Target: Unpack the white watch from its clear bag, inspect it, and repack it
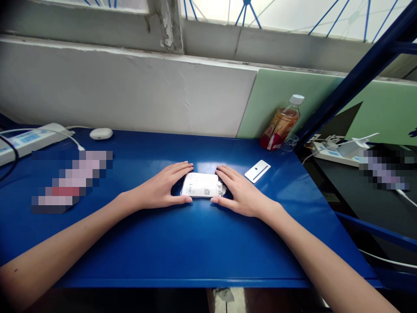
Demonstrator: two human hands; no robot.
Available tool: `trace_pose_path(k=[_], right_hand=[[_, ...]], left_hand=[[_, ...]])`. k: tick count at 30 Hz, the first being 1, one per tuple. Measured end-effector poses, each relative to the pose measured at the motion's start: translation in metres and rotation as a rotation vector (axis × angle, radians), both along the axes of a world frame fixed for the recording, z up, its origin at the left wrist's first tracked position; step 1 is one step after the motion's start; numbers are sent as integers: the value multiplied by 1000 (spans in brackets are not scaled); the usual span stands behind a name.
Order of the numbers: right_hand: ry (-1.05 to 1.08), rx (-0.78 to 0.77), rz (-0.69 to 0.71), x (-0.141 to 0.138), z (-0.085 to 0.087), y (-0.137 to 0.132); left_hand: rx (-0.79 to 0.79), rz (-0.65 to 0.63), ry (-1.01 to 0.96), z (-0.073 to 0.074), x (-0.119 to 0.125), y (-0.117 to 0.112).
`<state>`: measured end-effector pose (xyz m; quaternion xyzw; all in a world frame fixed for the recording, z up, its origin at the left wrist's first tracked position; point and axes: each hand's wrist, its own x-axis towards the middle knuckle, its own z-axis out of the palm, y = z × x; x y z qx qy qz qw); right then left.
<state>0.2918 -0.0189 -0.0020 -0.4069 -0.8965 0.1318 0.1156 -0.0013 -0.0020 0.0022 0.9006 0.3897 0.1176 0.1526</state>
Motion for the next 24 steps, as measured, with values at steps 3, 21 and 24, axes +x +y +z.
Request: trace_pose_path(k=[3, 21, 24], right_hand=[[-20, -7, -3, 0, 1, 0], [0, -14, -9, 4, 4, 1], [11, -15, -15, 4, 4, 1]], left_hand=[[25, -6, 34, 0, 1, -1], [42, -23, 88, 3, 1, -2], [39, -22, 100, 3, 1, -2]])
